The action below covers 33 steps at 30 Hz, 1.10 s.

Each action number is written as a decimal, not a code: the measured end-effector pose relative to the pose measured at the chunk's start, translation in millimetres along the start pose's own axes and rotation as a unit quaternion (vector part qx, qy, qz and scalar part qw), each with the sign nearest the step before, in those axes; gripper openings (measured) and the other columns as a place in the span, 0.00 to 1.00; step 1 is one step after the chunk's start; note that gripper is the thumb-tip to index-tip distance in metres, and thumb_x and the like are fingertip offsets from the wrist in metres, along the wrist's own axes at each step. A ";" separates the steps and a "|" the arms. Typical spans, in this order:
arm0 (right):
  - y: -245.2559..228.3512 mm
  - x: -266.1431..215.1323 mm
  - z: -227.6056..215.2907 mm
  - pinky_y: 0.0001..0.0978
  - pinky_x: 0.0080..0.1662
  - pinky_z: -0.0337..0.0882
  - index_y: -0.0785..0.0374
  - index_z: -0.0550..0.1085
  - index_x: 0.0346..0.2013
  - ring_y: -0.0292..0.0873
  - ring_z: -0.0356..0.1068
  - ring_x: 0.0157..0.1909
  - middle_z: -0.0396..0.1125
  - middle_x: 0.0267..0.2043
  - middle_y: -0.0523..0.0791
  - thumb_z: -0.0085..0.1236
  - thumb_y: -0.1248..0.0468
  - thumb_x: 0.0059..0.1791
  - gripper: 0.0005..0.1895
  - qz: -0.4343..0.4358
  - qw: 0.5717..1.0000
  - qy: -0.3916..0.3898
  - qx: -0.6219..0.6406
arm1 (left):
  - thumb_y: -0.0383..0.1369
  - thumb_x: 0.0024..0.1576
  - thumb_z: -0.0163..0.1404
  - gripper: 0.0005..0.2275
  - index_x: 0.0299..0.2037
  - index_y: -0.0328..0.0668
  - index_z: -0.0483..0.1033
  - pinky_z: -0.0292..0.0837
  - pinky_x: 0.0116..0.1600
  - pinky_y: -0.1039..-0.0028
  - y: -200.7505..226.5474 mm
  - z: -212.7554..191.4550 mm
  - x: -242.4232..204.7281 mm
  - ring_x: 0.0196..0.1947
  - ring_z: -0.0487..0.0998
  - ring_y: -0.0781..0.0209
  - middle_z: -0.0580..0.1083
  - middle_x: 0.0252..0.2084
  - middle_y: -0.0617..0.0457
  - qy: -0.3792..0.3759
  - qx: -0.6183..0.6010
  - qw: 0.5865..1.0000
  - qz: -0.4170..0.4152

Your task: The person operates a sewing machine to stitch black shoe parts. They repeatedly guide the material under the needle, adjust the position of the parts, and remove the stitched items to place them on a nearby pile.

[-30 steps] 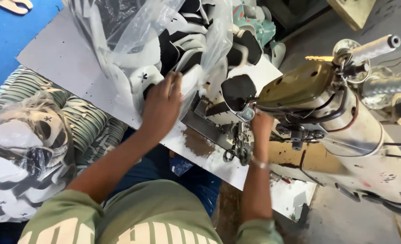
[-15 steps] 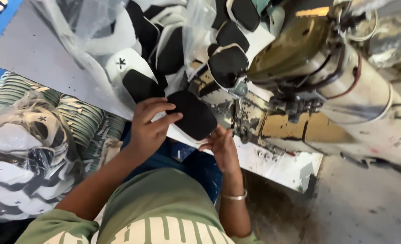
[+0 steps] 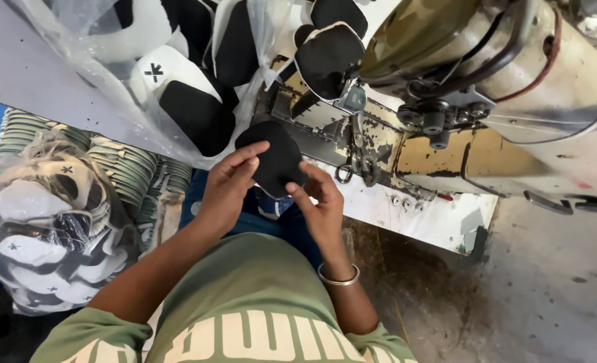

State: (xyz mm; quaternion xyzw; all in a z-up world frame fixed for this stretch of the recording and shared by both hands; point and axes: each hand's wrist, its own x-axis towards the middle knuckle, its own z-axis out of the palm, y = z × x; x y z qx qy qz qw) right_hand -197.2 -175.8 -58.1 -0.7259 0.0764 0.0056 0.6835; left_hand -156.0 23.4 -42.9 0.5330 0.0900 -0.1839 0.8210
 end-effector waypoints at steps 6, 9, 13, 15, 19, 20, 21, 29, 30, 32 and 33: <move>4.1 -2.9 8.7 0.25 0.42 0.71 0.64 0.66 0.58 0.33 0.68 0.40 0.67 0.49 0.43 0.64 0.77 0.52 0.23 -0.020 0.993 -0.013 0.114 | 0.32 0.67 0.47 0.17 0.64 0.38 0.72 0.69 0.50 0.76 -6.7 -2.4 8.8 0.43 0.70 0.71 0.69 0.44 0.58 -0.025 -0.137 0.990 -0.019; -4.0 -3.1 12.1 0.24 0.41 0.73 0.60 0.62 0.57 0.34 0.72 0.40 0.70 0.44 0.44 0.61 0.76 0.49 0.26 0.038 0.991 0.033 0.123 | 0.31 0.65 0.46 0.17 0.63 0.35 0.70 0.73 0.62 0.67 -10.3 -6.8 9.5 0.57 0.77 0.61 0.75 0.57 0.50 -0.066 -0.207 0.976 -0.018; 13.0 -3.7 6.6 0.28 0.44 0.74 0.65 0.66 0.57 0.35 0.71 0.41 0.70 0.45 0.45 0.61 0.77 0.52 0.22 -0.014 0.990 -0.001 0.139 | 0.27 0.64 0.46 0.17 0.63 0.36 0.70 0.73 0.63 0.63 -14.0 -8.5 10.3 0.59 0.76 0.59 0.73 0.59 0.49 -0.079 -0.248 0.965 -0.032; 17.1 -4.2 5.0 0.28 0.43 0.74 0.65 0.66 0.58 0.35 0.71 0.41 0.70 0.44 0.44 0.61 0.76 0.52 0.21 -0.020 0.990 -0.006 0.142 | 0.26 0.63 0.45 0.16 0.62 0.37 0.70 0.73 0.62 0.63 -14.0 -7.4 9.6 0.58 0.76 0.60 0.73 0.59 0.50 -0.077 -0.253 0.964 -0.037; 19.6 -5.6 5.3 0.27 0.43 0.73 0.66 0.69 0.57 0.35 0.71 0.39 0.70 0.42 0.45 0.62 0.75 0.53 0.18 -0.010 0.991 -0.010 0.130 | 0.23 0.62 0.45 0.17 0.61 0.36 0.72 0.73 0.58 0.65 -13.8 -6.8 8.7 0.54 0.76 0.61 0.74 0.56 0.49 -0.065 -0.204 0.975 -0.061; 17.4 -5.7 5.7 0.26 0.43 0.72 0.66 0.70 0.56 0.34 0.71 0.40 0.71 0.43 0.45 0.61 0.74 0.54 0.16 -0.010 0.992 -0.012 0.123 | 0.22 0.61 0.45 0.17 0.61 0.36 0.72 0.73 0.57 0.65 -16.0 -7.4 9.7 0.53 0.76 0.61 0.75 0.55 0.49 -0.064 -0.197 0.977 -0.058; 11.5 -5.5 7.3 0.26 0.43 0.72 0.66 0.70 0.56 0.34 0.71 0.40 0.71 0.43 0.45 0.61 0.74 0.54 0.16 -0.009 0.992 -0.011 0.123 | 0.22 0.61 0.45 0.17 0.61 0.36 0.72 0.73 0.57 0.65 -16.9 -7.8 10.2 0.53 0.76 0.61 0.75 0.55 0.49 -0.064 -0.197 0.977 -0.059; -0.3 -1.0 8.5 0.26 0.45 0.75 0.66 0.71 0.45 0.33 0.72 0.44 0.71 0.54 0.44 0.59 0.71 0.53 0.08 0.022 0.989 0.014 0.148 | 0.17 0.58 0.41 0.19 0.60 0.29 0.73 0.74 0.60 0.65 -18.3 -7.8 12.1 0.54 0.77 0.59 0.75 0.55 0.45 -0.072 -0.219 0.973 -0.026; 1.7 -1.5 6.7 0.26 0.45 0.75 0.66 0.71 0.45 0.33 0.72 0.44 0.71 0.54 0.44 0.59 0.71 0.53 0.08 0.022 0.989 0.015 0.149 | 0.17 0.58 0.41 0.19 0.60 0.29 0.73 0.74 0.60 0.65 -18.0 -8.3 12.8 0.54 0.77 0.59 0.75 0.55 0.45 -0.072 -0.219 0.973 -0.027; 5.8 -3.1 2.9 0.26 0.44 0.75 0.68 0.72 0.45 0.35 0.73 0.39 0.73 0.41 0.46 0.61 0.71 0.54 0.07 0.058 0.991 0.025 0.117 | 0.18 0.57 0.41 0.19 0.59 0.29 0.73 0.74 0.59 0.64 -17.8 -9.1 13.4 0.54 0.78 0.57 0.76 0.55 0.45 -0.077 -0.254 0.963 -0.037; 3.8 -2.2 2.8 0.26 0.44 0.75 0.68 0.72 0.45 0.35 0.73 0.39 0.73 0.41 0.46 0.61 0.71 0.54 0.07 0.058 0.991 0.025 0.117 | 0.18 0.57 0.41 0.19 0.59 0.29 0.73 0.74 0.59 0.64 -14.5 -7.6 14.0 0.54 0.78 0.57 0.76 0.55 0.45 -0.076 -0.254 0.964 -0.038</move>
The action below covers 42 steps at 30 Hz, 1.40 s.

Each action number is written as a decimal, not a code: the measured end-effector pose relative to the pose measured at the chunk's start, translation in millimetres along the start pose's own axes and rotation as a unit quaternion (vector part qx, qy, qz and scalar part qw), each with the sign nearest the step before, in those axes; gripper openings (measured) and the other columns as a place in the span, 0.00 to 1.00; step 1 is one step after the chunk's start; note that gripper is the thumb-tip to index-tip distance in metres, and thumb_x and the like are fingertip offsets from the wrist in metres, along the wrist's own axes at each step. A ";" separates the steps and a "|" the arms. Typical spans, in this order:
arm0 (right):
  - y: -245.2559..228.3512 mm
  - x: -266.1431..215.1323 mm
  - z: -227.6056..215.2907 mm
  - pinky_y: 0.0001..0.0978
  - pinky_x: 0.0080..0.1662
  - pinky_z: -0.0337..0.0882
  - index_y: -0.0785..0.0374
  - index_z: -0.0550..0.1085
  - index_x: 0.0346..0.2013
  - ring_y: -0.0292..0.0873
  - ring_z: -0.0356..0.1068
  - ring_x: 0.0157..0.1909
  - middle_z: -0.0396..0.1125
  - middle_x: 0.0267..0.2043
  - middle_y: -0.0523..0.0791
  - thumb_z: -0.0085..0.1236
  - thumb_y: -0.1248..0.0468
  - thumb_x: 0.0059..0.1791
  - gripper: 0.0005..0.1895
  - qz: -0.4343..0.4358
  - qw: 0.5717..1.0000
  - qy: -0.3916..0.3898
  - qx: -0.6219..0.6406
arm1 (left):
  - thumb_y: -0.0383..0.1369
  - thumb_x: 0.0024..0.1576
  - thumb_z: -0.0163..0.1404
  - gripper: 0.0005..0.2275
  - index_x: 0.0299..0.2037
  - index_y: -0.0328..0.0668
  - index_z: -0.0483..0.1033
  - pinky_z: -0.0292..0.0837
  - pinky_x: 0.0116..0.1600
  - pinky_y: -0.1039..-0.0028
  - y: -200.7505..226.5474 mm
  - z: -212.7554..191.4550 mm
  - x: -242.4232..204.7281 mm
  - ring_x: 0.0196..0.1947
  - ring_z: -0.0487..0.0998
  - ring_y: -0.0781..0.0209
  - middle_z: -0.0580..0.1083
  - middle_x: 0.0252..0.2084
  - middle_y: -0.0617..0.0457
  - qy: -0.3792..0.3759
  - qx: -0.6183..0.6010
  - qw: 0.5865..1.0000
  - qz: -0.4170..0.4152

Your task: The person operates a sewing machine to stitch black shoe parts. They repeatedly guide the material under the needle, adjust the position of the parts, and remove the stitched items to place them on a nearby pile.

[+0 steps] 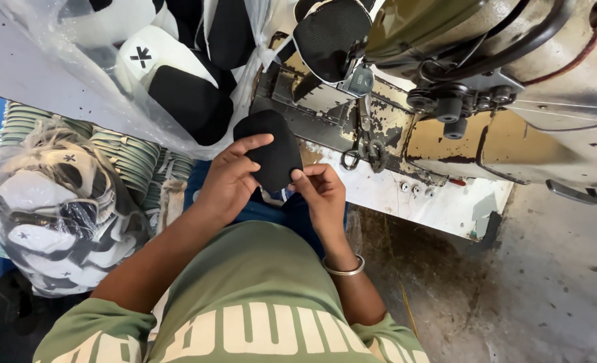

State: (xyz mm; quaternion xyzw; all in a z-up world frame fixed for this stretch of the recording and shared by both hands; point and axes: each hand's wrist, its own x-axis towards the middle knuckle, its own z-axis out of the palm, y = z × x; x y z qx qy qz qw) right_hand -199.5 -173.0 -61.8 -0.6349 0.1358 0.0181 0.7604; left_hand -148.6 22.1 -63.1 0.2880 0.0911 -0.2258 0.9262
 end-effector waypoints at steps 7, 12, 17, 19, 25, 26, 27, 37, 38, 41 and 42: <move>0.5 1.6 -1.1 0.25 0.43 0.74 0.68 0.72 0.40 0.36 0.74 0.37 0.74 0.38 0.46 0.62 0.72 0.53 0.06 0.003 1.000 -0.007 0.028 | 0.29 0.63 0.53 0.14 0.58 0.38 0.77 0.68 0.41 0.77 -3.3 -0.4 -1.8 0.38 0.73 0.70 0.74 0.43 0.54 0.037 0.145 0.987 -0.058; 1.1 -2.0 -3.9 0.27 0.44 0.74 0.67 0.70 0.46 0.37 0.74 0.37 0.71 0.40 0.46 0.62 0.74 0.52 0.11 -0.009 0.997 -0.022 0.073 | 0.31 0.65 0.56 0.15 0.61 0.40 0.80 0.56 0.32 0.83 -6.0 -4.6 -1.7 0.28 0.62 0.74 0.68 0.34 0.55 0.032 0.255 0.964 -0.069; -5.2 -5.1 -2.6 0.30 0.47 0.77 0.69 0.70 0.54 0.38 0.75 0.46 0.72 0.47 0.46 0.56 0.71 0.55 0.13 0.000 0.995 -0.078 0.055 | 0.30 0.62 0.53 0.17 0.61 0.38 0.74 0.77 0.50 0.75 5.8 8.0 -0.8 0.47 0.79 0.67 0.77 0.51 0.53 0.019 0.135 0.989 -0.063; -7.1 -5.0 -3.3 0.31 0.48 0.77 0.69 0.69 0.55 0.39 0.74 0.47 0.72 0.48 0.47 0.56 0.72 0.55 0.13 -0.008 0.995 -0.080 0.055 | 0.28 0.61 0.54 0.20 0.64 0.38 0.71 0.75 0.55 0.73 7.4 8.7 -3.3 0.51 0.77 0.65 0.75 0.54 0.52 -0.011 0.138 0.989 -0.059; -12.5 -0.3 -9.2 0.30 0.47 0.75 0.68 0.69 0.56 0.37 0.73 0.46 0.72 0.48 0.47 0.56 0.72 0.56 0.14 -0.018 0.997 -0.068 0.035 | 0.24 0.56 0.58 0.32 0.71 0.40 0.59 0.68 0.66 0.70 12.5 10.5 -8.0 0.63 0.71 0.64 0.70 0.63 0.53 -0.129 0.177 0.975 -0.028; -14.4 0.2 -10.1 0.29 0.47 0.75 0.68 0.69 0.57 0.37 0.72 0.46 0.72 0.49 0.47 0.56 0.72 0.56 0.14 -0.019 0.997 -0.073 0.034 | 0.23 0.55 0.58 0.33 0.72 0.40 0.58 0.67 0.66 0.71 12.2 9.6 -8.2 0.63 0.70 0.65 0.69 0.63 0.53 -0.147 0.179 0.973 -0.025; -16.1 0.4 -10.3 0.29 0.47 0.75 0.68 0.69 0.57 0.37 0.72 0.46 0.72 0.49 0.47 0.56 0.72 0.56 0.14 -0.019 0.997 -0.074 0.034 | 0.23 0.55 0.58 0.33 0.72 0.40 0.58 0.67 0.66 0.71 11.5 7.8 -7.7 0.63 0.70 0.65 0.69 0.63 0.53 -0.147 0.178 0.973 -0.024; -0.7 0.7 -18.9 0.26 0.48 0.72 0.67 0.70 0.57 0.34 0.70 0.44 0.70 0.44 0.42 0.58 0.71 0.56 0.15 -0.016 0.994 -0.112 0.000 | 0.36 0.66 0.52 0.23 0.70 0.38 0.69 0.66 0.45 0.82 0.1 0.8 -7.6 0.39 0.69 0.75 0.74 0.49 0.55 -0.056 0.239 0.968 -0.048; 2.5 -0.1 -20.8 0.25 0.47 0.71 0.67 0.70 0.56 0.34 0.70 0.44 0.70 0.41 0.42 0.58 0.71 0.57 0.13 -0.023 0.992 -0.123 -0.025 | 0.38 0.66 0.51 0.22 0.68 0.37 0.70 0.69 0.48 0.84 -0.5 3.3 -8.1 0.43 0.72 0.78 0.76 0.53 0.57 -0.051 0.231 0.971 -0.038; -6.4 3.6 -13.4 0.24 0.48 0.71 0.67 0.70 0.53 0.32 0.70 0.45 0.71 0.44 0.41 0.58 0.70 0.57 0.10 -0.027 0.993 -0.112 -0.015 | 0.38 0.63 0.53 0.24 0.68 0.37 0.68 0.68 0.46 0.84 -1.3 0.3 -8.2 0.41 0.70 0.77 0.74 0.56 0.58 -0.072 0.238 0.968 -0.022; -7.8 4.0 -12.9 0.24 0.48 0.71 0.67 0.70 0.53 0.32 0.70 0.45 0.71 0.44 0.41 0.58 0.70 0.57 0.10 -0.026 0.993 -0.114 -0.016 | 0.38 0.63 0.53 0.24 0.68 0.37 0.68 0.68 0.46 0.84 -0.6 1.9 -8.7 0.41 0.70 0.77 0.74 0.56 0.58 -0.070 0.238 0.969 -0.021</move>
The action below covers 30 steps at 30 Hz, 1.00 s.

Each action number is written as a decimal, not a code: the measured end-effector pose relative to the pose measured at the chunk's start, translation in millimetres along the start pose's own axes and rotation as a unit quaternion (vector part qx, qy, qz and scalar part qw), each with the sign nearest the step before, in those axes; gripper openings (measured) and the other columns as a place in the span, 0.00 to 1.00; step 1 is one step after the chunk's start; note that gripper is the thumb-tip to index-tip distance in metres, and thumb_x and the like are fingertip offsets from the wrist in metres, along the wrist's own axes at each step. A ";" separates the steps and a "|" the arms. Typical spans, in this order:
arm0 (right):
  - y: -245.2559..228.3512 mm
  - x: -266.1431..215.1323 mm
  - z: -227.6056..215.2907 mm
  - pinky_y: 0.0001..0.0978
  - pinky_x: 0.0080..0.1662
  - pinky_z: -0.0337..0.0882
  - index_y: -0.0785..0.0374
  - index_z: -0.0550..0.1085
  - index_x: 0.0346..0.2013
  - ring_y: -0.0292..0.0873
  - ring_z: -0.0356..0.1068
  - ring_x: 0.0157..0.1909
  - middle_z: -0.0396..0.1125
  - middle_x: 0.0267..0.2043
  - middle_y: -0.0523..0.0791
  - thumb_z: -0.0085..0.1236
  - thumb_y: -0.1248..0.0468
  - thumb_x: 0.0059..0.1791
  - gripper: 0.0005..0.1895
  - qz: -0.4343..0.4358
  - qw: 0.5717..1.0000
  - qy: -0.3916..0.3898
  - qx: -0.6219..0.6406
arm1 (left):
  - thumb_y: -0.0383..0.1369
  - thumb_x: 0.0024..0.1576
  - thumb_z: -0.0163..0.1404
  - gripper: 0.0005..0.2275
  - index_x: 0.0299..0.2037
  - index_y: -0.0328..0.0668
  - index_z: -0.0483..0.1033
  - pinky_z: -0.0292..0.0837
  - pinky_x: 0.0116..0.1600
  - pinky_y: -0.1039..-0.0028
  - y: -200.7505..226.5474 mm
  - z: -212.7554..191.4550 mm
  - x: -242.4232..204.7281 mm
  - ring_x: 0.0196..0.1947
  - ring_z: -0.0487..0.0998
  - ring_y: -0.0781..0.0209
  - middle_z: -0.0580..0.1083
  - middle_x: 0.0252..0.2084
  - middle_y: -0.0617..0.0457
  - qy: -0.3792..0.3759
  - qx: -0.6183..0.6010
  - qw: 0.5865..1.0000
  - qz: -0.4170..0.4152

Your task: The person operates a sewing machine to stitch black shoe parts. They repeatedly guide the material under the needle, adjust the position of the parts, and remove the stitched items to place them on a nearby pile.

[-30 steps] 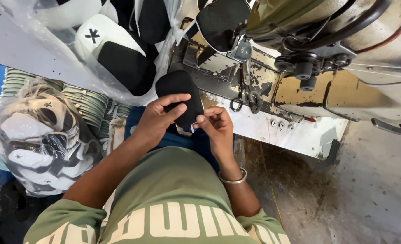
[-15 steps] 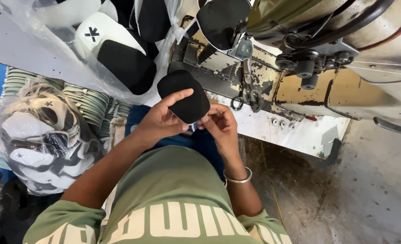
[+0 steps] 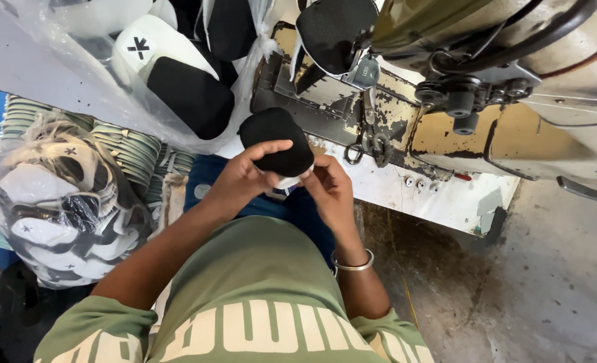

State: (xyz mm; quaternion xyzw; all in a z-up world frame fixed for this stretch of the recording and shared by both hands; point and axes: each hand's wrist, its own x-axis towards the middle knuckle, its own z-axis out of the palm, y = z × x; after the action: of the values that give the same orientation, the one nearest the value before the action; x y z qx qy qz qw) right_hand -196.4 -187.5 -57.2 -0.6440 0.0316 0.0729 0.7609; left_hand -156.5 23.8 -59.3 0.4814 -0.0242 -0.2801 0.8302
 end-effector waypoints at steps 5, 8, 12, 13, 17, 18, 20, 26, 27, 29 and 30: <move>-1.3 1.3 -1.1 0.23 0.47 0.71 0.67 0.71 0.51 0.31 0.70 0.43 0.71 0.43 0.41 0.57 0.70 0.56 0.09 0.010 0.999 0.021 -0.023 | 0.37 0.63 0.53 0.20 0.63 0.38 0.70 0.72 0.53 0.79 -1.1 -0.6 1.3 0.48 0.75 0.74 0.76 0.54 0.56 -0.026 0.024 0.999 0.020; 1.0 -0.4 1.0 0.23 0.47 0.70 0.67 0.71 0.50 0.31 0.70 0.43 0.70 0.42 0.40 0.59 0.71 0.56 0.09 0.006 1.000 0.012 0.006 | 0.39 0.67 0.50 0.16 0.56 0.34 0.77 0.71 0.50 0.78 -26.6 -12.0 0.7 0.44 0.75 0.74 0.78 0.47 0.55 0.025 0.054 0.998 0.010; -3.7 1.9 6.8 0.22 0.46 0.70 0.67 0.71 0.47 0.30 0.69 0.43 0.71 0.41 0.40 0.59 0.70 0.56 0.07 0.016 1.000 0.007 0.010 | 0.42 0.70 0.49 0.16 0.49 0.32 0.80 0.68 0.45 0.76 -52.4 -18.1 5.8 0.38 0.71 0.72 0.76 0.38 0.57 0.088 0.009 0.996 -0.028; -1.5 1.9 6.0 0.22 0.45 0.69 0.67 0.71 0.46 0.30 0.69 0.42 0.71 0.40 0.40 0.59 0.71 0.56 0.06 0.015 0.999 0.029 -0.021 | 0.42 0.69 0.49 0.16 0.48 0.33 0.79 0.68 0.46 0.76 -45.6 -14.5 6.0 0.38 0.71 0.72 0.75 0.38 0.58 0.084 -0.047 0.995 -0.037; 6.3 6.6 3.4 0.21 0.46 0.72 0.66 0.71 0.41 0.30 0.71 0.41 0.71 0.39 0.40 0.59 0.74 0.52 0.06 0.003 0.993 0.074 -0.087 | 0.44 0.66 0.48 0.17 0.46 0.36 0.80 0.69 0.48 0.76 -29.2 -3.9 2.5 0.40 0.73 0.72 0.76 0.38 0.60 0.047 -0.108 0.992 -0.053; 9.8 7.0 2.8 0.21 0.46 0.72 0.66 0.71 0.41 0.30 0.71 0.41 0.71 0.39 0.40 0.59 0.74 0.52 0.06 0.003 0.993 0.075 -0.087 | 0.44 0.66 0.48 0.17 0.46 0.36 0.80 0.69 0.48 0.76 -24.5 -0.8 1.5 0.40 0.73 0.72 0.76 0.38 0.60 0.046 -0.108 0.992 -0.053; 16.6 8.2 1.5 0.23 0.46 0.73 0.67 0.70 0.39 0.31 0.71 0.42 0.70 0.38 0.41 0.62 0.77 0.47 0.11 -0.024 0.987 0.095 -0.124 | 0.43 0.67 0.48 0.17 0.49 0.35 0.82 0.68 0.49 0.78 -14.8 5.3 -0.3 0.41 0.73 0.73 0.78 0.40 0.58 0.047 -0.028 0.997 -0.045; 10.2 8.2 7.2 0.22 0.49 0.72 0.64 0.67 0.46 0.32 0.70 0.45 0.68 0.44 0.41 0.60 0.77 0.52 0.14 -0.053 0.994 0.090 0.037 | 0.29 0.60 0.57 0.14 0.55 0.34 0.80 0.73 0.50 0.78 4.5 11.9 -2.1 0.45 0.77 0.72 0.80 0.48 0.54 0.059 0.025 0.998 -0.020; 7.9 7.0 7.2 0.22 0.49 0.72 0.64 0.67 0.46 0.32 0.70 0.45 0.68 0.44 0.41 0.60 0.77 0.52 0.14 -0.053 0.994 0.089 0.037 | 0.29 0.60 0.57 0.14 0.55 0.34 0.80 0.73 0.50 0.78 4.5 10.6 -2.0 0.45 0.77 0.72 0.80 0.48 0.54 0.060 0.025 0.998 -0.020; 2.8 1.0 5.9 0.24 0.49 0.73 0.68 0.69 0.50 0.34 0.70 0.46 0.68 0.46 0.43 0.55 0.76 0.55 0.09 -0.007 0.997 0.070 0.012 | 0.26 0.60 0.56 0.14 0.56 0.33 0.79 0.74 0.54 0.79 3.2 9.9 -2.5 0.48 0.78 0.72 0.80 0.50 0.53 0.073 0.026 0.997 -0.010; 2.2 0.0 5.6 0.24 0.49 0.73 0.68 0.69 0.50 0.34 0.70 0.46 0.68 0.46 0.43 0.55 0.76 0.55 0.09 -0.008 0.997 0.070 0.012 | 0.26 0.60 0.56 0.14 0.56 0.33 0.79 0.74 0.54 0.79 3.8 10.0 -1.8 0.48 0.78 0.72 0.80 0.50 0.53 0.072 0.026 0.997 -0.009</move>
State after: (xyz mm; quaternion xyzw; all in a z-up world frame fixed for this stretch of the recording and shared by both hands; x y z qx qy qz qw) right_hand -197.0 -181.7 -58.5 -0.6384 0.0809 0.0209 0.7651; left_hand -159.4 18.3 -50.5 0.5222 0.0332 -0.2516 0.8142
